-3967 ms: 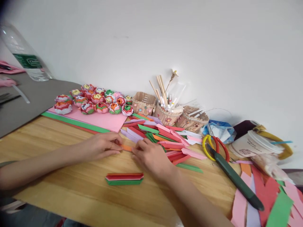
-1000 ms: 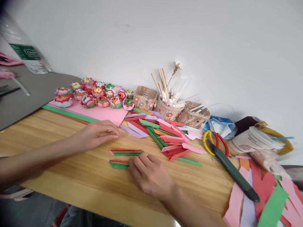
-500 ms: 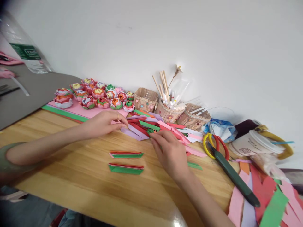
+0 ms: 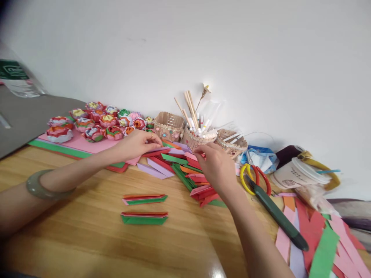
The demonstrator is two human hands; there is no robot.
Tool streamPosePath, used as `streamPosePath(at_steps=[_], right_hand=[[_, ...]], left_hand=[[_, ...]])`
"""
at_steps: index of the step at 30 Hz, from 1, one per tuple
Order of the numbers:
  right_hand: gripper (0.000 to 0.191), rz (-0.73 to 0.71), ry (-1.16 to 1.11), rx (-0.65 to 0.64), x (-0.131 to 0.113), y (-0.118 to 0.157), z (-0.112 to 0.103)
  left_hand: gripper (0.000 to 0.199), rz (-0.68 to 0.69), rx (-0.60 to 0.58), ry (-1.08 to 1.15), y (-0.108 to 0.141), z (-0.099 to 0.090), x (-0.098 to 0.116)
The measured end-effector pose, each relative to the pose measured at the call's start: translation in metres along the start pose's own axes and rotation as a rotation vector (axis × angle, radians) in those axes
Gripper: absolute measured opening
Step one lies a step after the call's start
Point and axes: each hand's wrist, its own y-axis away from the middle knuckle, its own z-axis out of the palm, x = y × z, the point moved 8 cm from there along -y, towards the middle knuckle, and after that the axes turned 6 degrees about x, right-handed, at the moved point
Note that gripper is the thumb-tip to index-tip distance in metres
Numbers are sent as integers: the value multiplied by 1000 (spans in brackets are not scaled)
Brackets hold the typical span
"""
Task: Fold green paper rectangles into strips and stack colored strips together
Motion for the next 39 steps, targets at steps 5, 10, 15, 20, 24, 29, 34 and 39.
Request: streamPosePath(at_steps=[5, 10, 15, 20, 24, 29, 34, 39], right_hand=[[17, 14, 44, -138, 15, -4, 2], [20, 13, 116, -220, 9, -7, 13], [10, -62, 139, -384, -3, -1, 22], [17, -117, 160, -452, -15, 9, 34], [13, -121, 185, -434, -23, 11, 40], [18, -95, 203, -384, -23, 6, 36], [14, -119, 167, -410, -24, 9, 42], [14, -93, 152, -410, -21, 8, 45]], left_hand=[[17, -26, 66, 13, 2, -5, -9], [19, -47, 119, 14, 0, -9, -15], [19, -41, 95, 28, 1, -7, -16], [22, -34, 94, 57, 2, -6, -14], [22, -25, 94, 80, 3, -5, -11], [21, -20, 96, 105, 4, -4, -8], [20, -17, 84, 115, 5, -2, -3], [19, -18, 82, 117, 6, -3, 0]])
